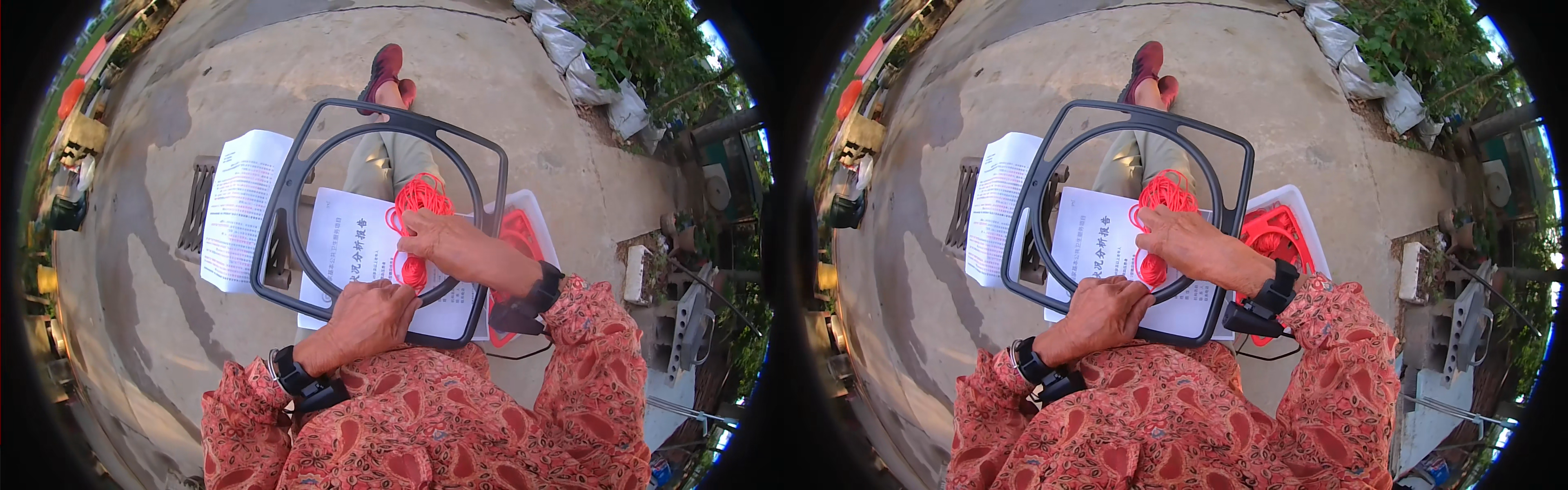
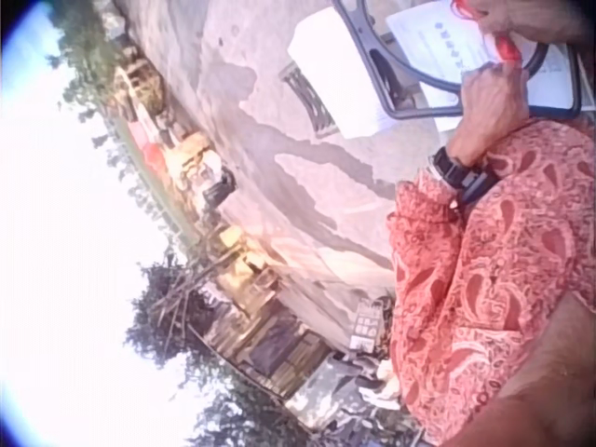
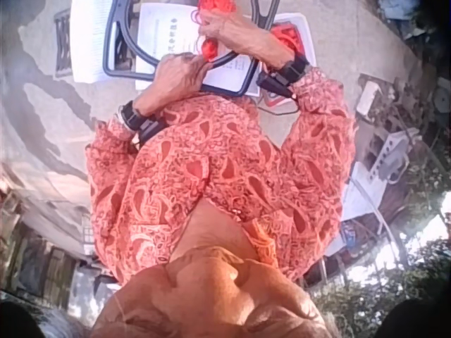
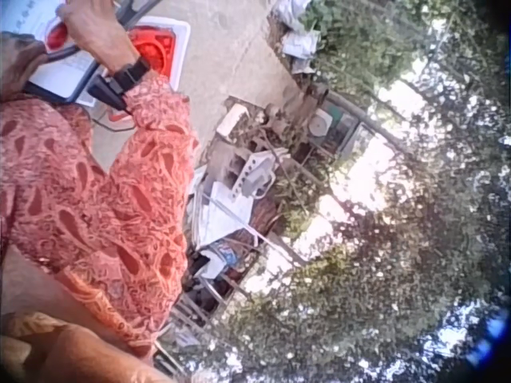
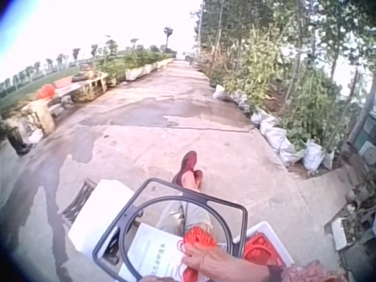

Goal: The person is winding a red rope around a black plastic frame while holding a document and a plastic box on their lap.

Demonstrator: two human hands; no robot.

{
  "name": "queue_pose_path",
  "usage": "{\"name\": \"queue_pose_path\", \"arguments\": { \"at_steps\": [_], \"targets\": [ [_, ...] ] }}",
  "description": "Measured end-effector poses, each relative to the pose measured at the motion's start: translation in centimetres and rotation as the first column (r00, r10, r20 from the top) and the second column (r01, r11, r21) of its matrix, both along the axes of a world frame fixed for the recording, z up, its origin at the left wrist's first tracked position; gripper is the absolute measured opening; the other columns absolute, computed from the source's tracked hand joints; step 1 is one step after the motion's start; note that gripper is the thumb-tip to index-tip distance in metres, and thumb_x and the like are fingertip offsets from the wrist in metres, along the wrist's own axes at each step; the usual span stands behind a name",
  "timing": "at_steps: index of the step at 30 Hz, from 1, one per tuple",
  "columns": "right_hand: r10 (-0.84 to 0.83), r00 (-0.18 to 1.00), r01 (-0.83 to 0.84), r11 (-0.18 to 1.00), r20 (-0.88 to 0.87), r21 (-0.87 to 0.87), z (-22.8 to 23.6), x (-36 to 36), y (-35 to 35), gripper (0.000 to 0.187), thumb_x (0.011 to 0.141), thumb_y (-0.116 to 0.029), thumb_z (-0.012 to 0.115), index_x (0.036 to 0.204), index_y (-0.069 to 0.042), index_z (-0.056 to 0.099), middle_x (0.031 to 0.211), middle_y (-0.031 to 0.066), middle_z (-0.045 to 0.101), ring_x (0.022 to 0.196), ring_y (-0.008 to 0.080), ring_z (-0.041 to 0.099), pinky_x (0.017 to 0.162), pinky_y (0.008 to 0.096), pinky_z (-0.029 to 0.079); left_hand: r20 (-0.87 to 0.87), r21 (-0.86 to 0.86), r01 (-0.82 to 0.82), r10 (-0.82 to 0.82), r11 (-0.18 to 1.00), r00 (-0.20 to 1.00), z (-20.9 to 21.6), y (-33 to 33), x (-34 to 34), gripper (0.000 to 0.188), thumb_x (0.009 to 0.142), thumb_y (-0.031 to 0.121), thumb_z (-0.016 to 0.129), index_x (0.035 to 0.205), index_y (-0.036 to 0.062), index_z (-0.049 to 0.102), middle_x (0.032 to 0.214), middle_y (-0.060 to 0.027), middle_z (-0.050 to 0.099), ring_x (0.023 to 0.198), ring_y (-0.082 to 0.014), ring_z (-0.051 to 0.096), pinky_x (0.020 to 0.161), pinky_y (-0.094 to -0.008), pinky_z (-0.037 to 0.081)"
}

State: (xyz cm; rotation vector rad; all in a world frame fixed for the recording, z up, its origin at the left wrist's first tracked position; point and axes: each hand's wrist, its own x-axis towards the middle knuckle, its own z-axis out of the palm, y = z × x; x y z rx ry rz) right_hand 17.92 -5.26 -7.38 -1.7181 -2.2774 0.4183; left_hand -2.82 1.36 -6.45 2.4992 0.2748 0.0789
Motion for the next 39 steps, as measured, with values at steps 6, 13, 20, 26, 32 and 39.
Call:
{"name": "queue_pose_path", "arguments": {
  "at_steps": [6,13,20,26,32,39],
  "targets": [
    [0.018,0.998,-0.024,0.995,-0.062,-0.1,-0.8,0.7,0.4,0.014,0.08,-0.004,0.061,0.093,-0.005,0.064,0.097,0.0107,0.052,0.099,0.0282,0.058,0.076,0.0383,0.049,0.117,0.043,0.045,-0.049,0.998,0.992,0.1,0.1,0.0,0.02,0.092,0.022,0.058,0.081,0.0053,0.056,0.063,-0.0128,0.063,0.061,-0.0312,0.065,0.054,-0.0424,0.051],
    [0.015,0.989,-0.023,0.998,-0.147,-0.054,-0.8,2.6,1.6,0.017,0.076,0.001,0.064,0.093,-0.005,0.064,0.094,0.0098,0.054,0.091,0.028,0.059,0.076,0.0387,0.049,0.124,0.034,0.152,-0.155,0.988,0.98,1.8,-1.0,-0.7,0.016,0.089,0.019,0.063,0.079,0.0068,0.058,0.064,-0.0084,0.06,0.064,-0.0263,0.063,0.053,-0.0392,0.048],
    [-0.045,0.998,0.046,0.998,0.032,-0.035,1.4,2.1,0.2,0.013,0.085,-0.009,0.055,0.091,0.0,0.062,0.1,0.0169,0.056,0.1,0.0346,0.059,0.082,0.0435,0.047,0.062,0.054,0.082,-0.086,0.995,0.994,1.8,0.2,-1.0,0.016,0.089,0.019,0.063,0.079,0.007,0.059,0.065,-0.0088,0.061,0.063,-0.0274,0.062,0.055,-0.0392,0.048],
    [0.035,0.995,-0.06,0.955,-0.09,-0.29,1.3,1.0,0.9,0.015,0.08,-0.007,0.059,0.091,0.003,0.064,0.096,0.0189,0.062,0.097,0.0352,0.062,0.084,0.0442,0.048,0.052,0.043,0.089,-0.091,0.995,0.995,1.3,0.6,-0.3,0.014,0.088,0.017,0.063,0.08,0.0063,0.059,0.066,-0.0095,0.062,0.064,-0.0286,0.062,0.057,-0.0412,0.048],
    [-0.065,0.806,-0.072,0.976,-0.588,-0.206,3.2,1.1,0.0,0.018,0.08,-0.005,0.059,0.096,0.0,0.064,0.088,0.0135,0.063,0.083,0.0316,0.063,0.077,0.0391,0.05,0.025,0.087,-0.01,0.008,0.996,1.0,-0.8,1.7,1.0,0.015,0.089,0.019,0.062,0.081,0.0065,0.06,0.069,-0.0105,0.063,0.068,-0.0302,0.064,0.06,-0.0433,0.048],
    [0.083,0.995,-0.083,0.997,-0.059,-0.002,2.7,-2.2,-4.7,0.021,0.082,-0.013,0.063,0.103,-0.014,0.064,0.085,0.0026,0.061,0.08,0.0194,0.062,0.069,0.0341,0.048,0.056,0.058,0.009,-0.012,0.998,0.998,-1.9,2.0,0.4,0.021,0.092,0.023,0.058,0.078,0.0069,0.058,0.066,-0.0118,0.064,0.066,-0.032,0.065,0.057,-0.0453,0.05]
  ]
}}
